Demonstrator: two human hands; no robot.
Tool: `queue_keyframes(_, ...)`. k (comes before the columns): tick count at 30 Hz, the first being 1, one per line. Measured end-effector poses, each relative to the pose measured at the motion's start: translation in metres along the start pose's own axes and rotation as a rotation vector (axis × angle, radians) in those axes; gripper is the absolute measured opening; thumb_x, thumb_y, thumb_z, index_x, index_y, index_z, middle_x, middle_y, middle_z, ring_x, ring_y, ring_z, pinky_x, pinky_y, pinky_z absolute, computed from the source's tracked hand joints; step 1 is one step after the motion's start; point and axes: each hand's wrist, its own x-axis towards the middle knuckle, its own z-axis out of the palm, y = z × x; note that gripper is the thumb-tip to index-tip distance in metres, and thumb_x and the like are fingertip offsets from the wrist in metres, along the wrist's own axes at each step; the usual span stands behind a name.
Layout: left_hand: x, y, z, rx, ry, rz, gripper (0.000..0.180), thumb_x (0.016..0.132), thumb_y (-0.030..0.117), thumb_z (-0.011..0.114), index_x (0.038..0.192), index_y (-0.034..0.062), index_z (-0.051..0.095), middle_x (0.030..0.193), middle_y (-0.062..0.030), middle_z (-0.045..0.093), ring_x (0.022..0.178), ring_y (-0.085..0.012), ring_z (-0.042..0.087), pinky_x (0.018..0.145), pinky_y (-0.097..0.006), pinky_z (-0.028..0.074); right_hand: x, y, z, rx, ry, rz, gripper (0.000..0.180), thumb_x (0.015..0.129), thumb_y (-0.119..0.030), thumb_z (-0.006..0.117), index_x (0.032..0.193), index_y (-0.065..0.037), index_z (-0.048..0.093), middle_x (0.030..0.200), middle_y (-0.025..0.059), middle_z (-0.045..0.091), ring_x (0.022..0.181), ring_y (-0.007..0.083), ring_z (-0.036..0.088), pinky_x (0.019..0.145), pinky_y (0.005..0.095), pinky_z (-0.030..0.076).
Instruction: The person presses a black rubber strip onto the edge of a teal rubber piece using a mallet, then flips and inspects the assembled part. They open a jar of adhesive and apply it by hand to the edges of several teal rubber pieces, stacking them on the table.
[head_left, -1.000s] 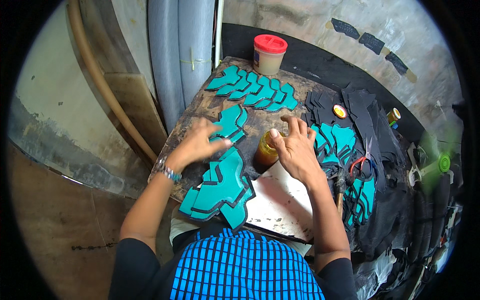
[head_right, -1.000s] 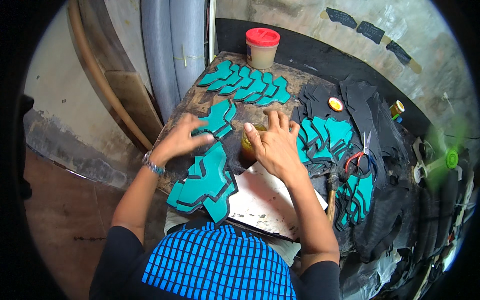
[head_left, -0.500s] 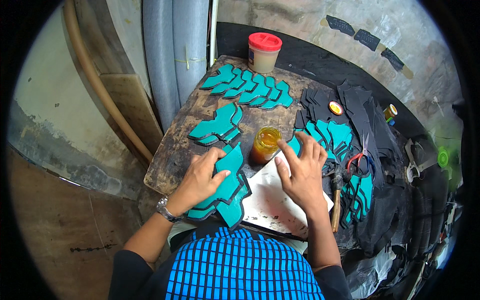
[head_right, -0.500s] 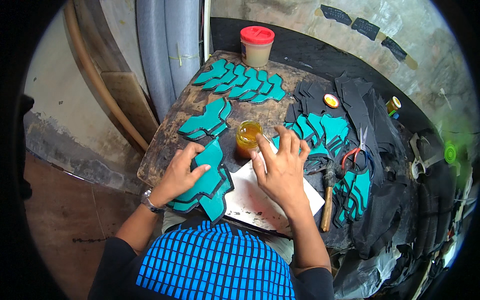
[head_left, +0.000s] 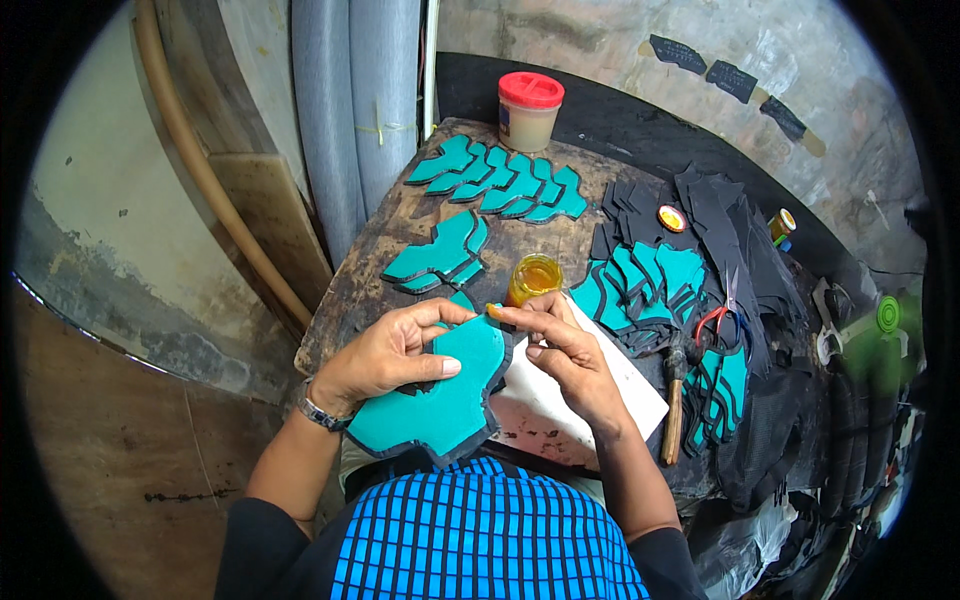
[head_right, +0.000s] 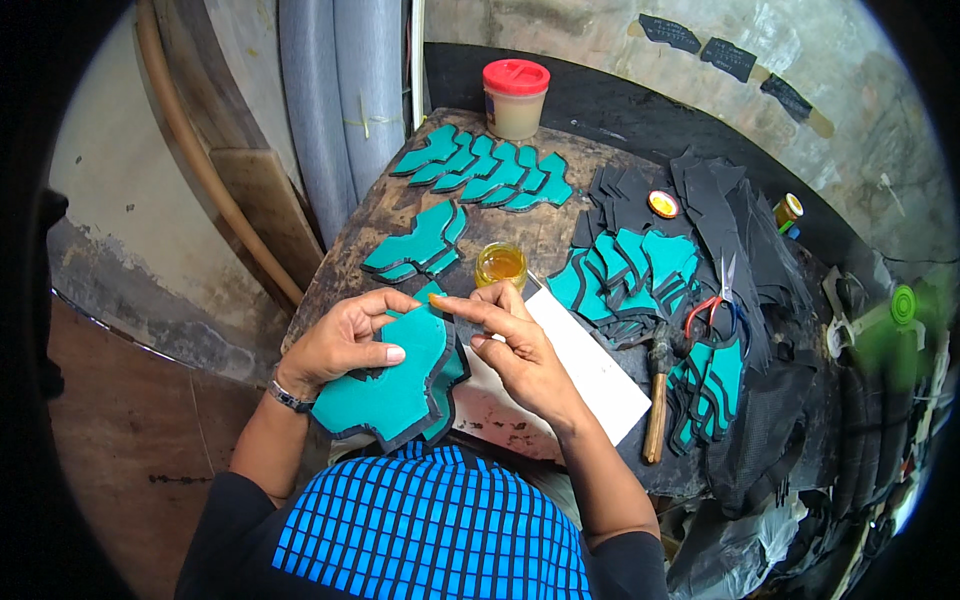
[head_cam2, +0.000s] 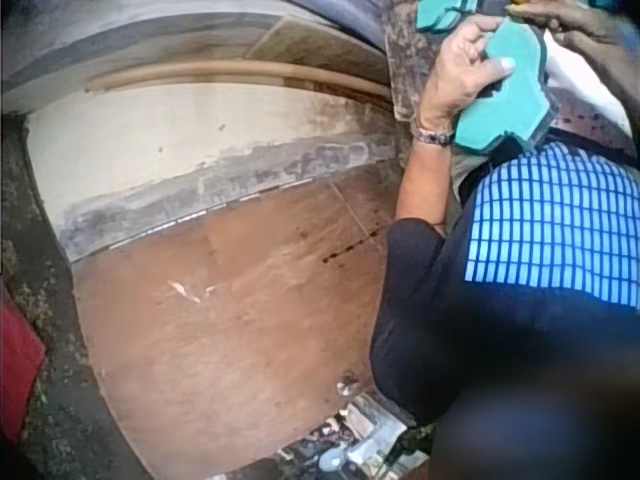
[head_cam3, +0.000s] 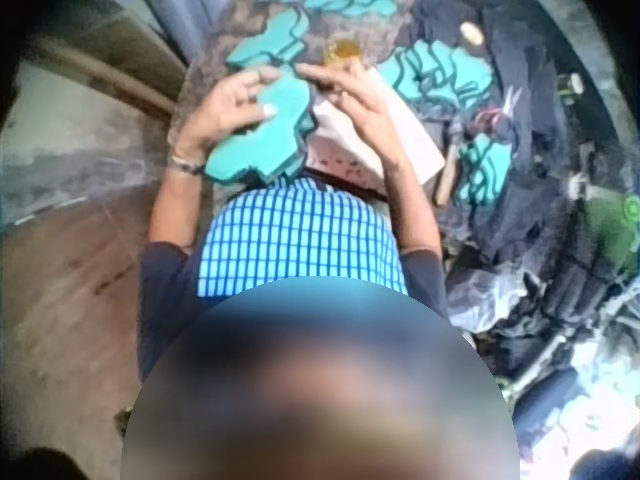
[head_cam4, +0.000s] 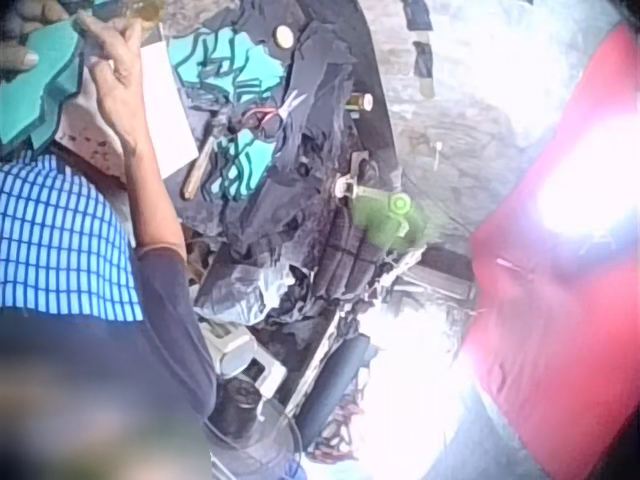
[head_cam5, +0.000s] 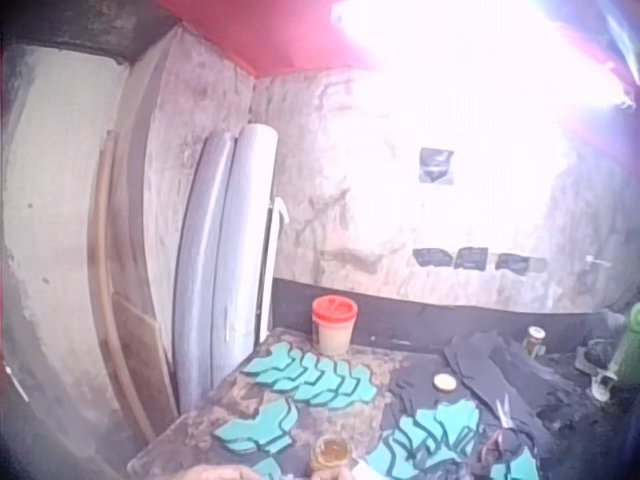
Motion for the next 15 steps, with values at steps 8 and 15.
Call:
queue_keyframes(8, 0.0, -0.002, 0.004, -0.074, 0.075, 0.034, 0.049, 0.09, 0.008, 0.068, 0.134, 0.0013, 0.046, 0.111, -0.0061, 0.067, 0.093, -0.0061, 0.064, 0.078, -0.02, 0.052, -0.023, 0.006, 0.01, -0.057, 0.014, -0.075, 0.055, 0.075, 0.004, 0.047, 0.124, -0.005, 0.07, 0.106, 0.006, 0.043, 0.102, 0.0176, 0.045, 0.092, 0.0273, 0.037)
queue_keyframes(15, 0.003, -0.003, 0.001, -0.04, 0.1, 0.018, 0.052, 0.088, 0.01, 0.071, 0.134, 0.0017, 0.048, 0.109, -0.0045, 0.068, 0.088, -0.0034, 0.063, 0.073, -0.018, 0.051, -0.032, 0.012, 0.016, -0.26, -0.046, -0.255, 0.054, 0.072, 0.002, 0.048, 0.117, -0.01, 0.075, 0.097, 0.0064, 0.043, 0.092, 0.019, 0.047, 0.081, 0.0285, 0.041)
